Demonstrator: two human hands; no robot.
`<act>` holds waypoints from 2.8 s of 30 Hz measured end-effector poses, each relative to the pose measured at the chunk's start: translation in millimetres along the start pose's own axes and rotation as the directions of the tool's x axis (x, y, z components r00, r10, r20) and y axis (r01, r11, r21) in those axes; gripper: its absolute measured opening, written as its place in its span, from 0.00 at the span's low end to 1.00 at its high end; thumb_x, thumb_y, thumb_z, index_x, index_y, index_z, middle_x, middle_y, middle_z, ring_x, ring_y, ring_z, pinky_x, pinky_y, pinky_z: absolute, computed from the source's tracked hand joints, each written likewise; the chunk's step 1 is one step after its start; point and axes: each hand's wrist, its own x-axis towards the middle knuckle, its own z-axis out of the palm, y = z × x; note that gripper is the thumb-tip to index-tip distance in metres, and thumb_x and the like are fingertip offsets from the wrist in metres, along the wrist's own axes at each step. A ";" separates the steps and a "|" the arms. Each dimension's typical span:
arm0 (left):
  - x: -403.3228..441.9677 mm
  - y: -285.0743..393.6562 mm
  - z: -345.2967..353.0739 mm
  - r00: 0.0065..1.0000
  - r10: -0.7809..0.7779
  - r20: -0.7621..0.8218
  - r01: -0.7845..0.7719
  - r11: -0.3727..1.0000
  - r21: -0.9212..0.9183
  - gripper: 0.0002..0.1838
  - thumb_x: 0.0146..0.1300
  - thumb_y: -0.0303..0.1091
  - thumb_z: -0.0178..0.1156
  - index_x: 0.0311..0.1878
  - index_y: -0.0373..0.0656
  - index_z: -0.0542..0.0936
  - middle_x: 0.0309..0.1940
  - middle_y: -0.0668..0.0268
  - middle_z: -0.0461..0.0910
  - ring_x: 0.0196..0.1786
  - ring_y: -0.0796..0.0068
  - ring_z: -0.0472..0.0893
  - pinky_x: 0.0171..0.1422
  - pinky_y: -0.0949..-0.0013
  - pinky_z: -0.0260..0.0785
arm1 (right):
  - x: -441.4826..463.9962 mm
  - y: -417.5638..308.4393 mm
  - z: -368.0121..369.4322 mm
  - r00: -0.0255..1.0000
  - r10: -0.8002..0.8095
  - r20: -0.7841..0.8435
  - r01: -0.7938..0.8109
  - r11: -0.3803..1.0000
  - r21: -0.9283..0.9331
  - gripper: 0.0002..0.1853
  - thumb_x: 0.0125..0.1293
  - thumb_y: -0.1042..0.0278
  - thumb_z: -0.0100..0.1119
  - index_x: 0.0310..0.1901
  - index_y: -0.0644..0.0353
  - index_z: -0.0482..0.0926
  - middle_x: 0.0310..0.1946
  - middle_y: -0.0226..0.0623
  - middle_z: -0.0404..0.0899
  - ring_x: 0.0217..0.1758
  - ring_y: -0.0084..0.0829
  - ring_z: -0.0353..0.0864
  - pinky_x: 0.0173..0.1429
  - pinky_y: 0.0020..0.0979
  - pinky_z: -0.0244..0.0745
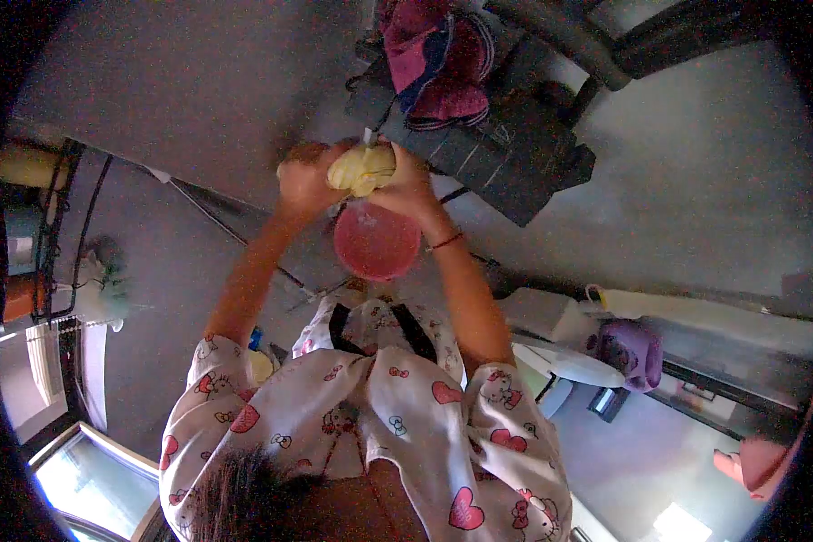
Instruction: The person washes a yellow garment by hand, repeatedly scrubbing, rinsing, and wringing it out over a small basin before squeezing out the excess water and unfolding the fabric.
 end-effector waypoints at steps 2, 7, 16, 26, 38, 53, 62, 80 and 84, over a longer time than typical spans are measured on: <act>0.9 5.4 -12.0 0.988 -0.136 0.076 0.152 0.948 -0.279 0.32 0.35 0.38 0.65 0.51 0.51 0.72 0.30 0.62 0.77 0.37 0.65 0.77 0.44 0.64 0.67 | -1.3 5.0 3.0 0.996 0.075 0.050 -0.086 0.959 0.269 0.31 0.36 0.70 0.67 0.46 0.62 0.68 0.40 0.37 0.74 0.45 0.33 0.74 0.49 0.30 0.68; -15.3 10.2 -8.7 0.869 -0.320 0.378 0.491 0.465 -0.736 0.37 0.38 0.25 0.61 0.58 0.45 0.64 0.44 0.62 0.74 0.49 0.71 0.73 0.55 0.68 0.62 | -7.3 29.8 14.2 0.957 0.252 0.145 -0.269 0.583 0.767 0.25 0.42 0.72 0.65 0.46 0.64 0.70 0.39 0.36 0.76 0.41 0.31 0.76 0.49 0.28 0.70; -14.1 20.1 25.0 0.867 -0.421 0.268 0.499 0.741 -0.449 0.32 0.37 0.33 0.64 0.51 0.46 0.67 0.40 0.54 0.75 0.42 0.56 0.77 0.44 0.63 0.69 | 20.7 22.1 45.8 0.772 0.629 0.097 -0.219 0.119 0.969 0.13 0.54 0.69 0.57 0.40 0.65 0.74 0.37 0.36 0.75 0.38 0.31 0.77 0.43 0.30 0.73; -22.1 35.3 27.0 0.713 -0.492 0.499 0.687 0.633 -0.357 0.43 0.37 0.41 0.68 0.58 0.44 0.59 0.44 0.58 0.73 0.48 0.61 0.73 0.51 0.62 0.66 | 29.5 86.5 36.6 0.722 0.579 0.379 -0.595 0.238 0.768 0.12 0.59 0.60 0.52 0.35 0.61 0.74 0.32 0.31 0.75 0.34 0.27 0.75 0.39 0.30 0.72; -81.8 -8.5 50.3 0.598 -0.292 0.746 0.266 -0.806 -0.529 0.35 0.58 0.61 0.38 0.63 0.47 0.55 0.62 0.61 0.56 0.64 0.59 0.57 0.64 0.52 0.48 | 8.1 74.0 26.5 0.879 0.427 0.211 -0.122 -0.227 0.966 0.18 0.60 0.58 0.50 0.45 0.63 0.72 0.44 0.37 0.74 0.47 0.37 0.73 0.51 0.35 0.70; -52.0 10.6 46.8 0.684 -0.543 0.488 0.441 -0.226 -0.869 0.19 0.50 0.30 0.55 0.47 0.37 0.69 0.40 0.64 0.73 0.41 0.73 0.73 0.46 0.69 0.66 | -45.9 29.2 34.1 0.821 0.501 0.274 -0.292 -0.045 0.955 0.20 0.60 0.57 0.50 0.47 0.64 0.69 0.43 0.38 0.74 0.47 0.39 0.74 0.48 0.40 0.72; -29.0 39.2 4.8 0.688 -0.587 0.426 0.589 0.109 -0.800 0.12 0.45 0.25 0.52 0.36 0.35 0.73 0.31 0.68 0.75 0.32 0.81 0.72 0.36 0.76 0.66 | -19.3 47.8 26.9 0.857 0.369 0.359 -0.492 0.379 0.784 0.15 0.53 0.64 0.52 0.42 0.59 0.75 0.38 0.34 0.75 0.41 0.28 0.75 0.46 0.28 0.69; -34.6 74.0 -105.3 0.757 -0.528 0.385 0.432 -0.038 -0.901 0.14 0.62 0.43 0.47 0.38 0.41 0.71 0.32 0.70 0.69 0.35 0.82 0.68 0.40 0.78 0.61 | -79.0 -19.9 -40.5 0.984 0.000 0.180 -0.100 0.833 0.544 0.36 0.39 0.58 0.65 0.52 0.63 0.65 0.45 0.36 0.70 0.48 0.29 0.69 0.51 0.31 0.67; -69.3 65.4 -111.4 0.722 -0.539 0.434 0.496 -0.033 -0.867 0.14 0.62 0.43 0.47 0.40 0.41 0.70 0.34 0.69 0.69 0.36 0.81 0.68 0.41 0.76 0.61 | -115.5 -69.3 -56.2 0.979 0.131 -0.159 0.032 0.668 0.743 0.32 0.39 0.58 0.63 0.48 0.63 0.66 0.42 0.37 0.70 0.44 0.30 0.70 0.48 0.31 0.68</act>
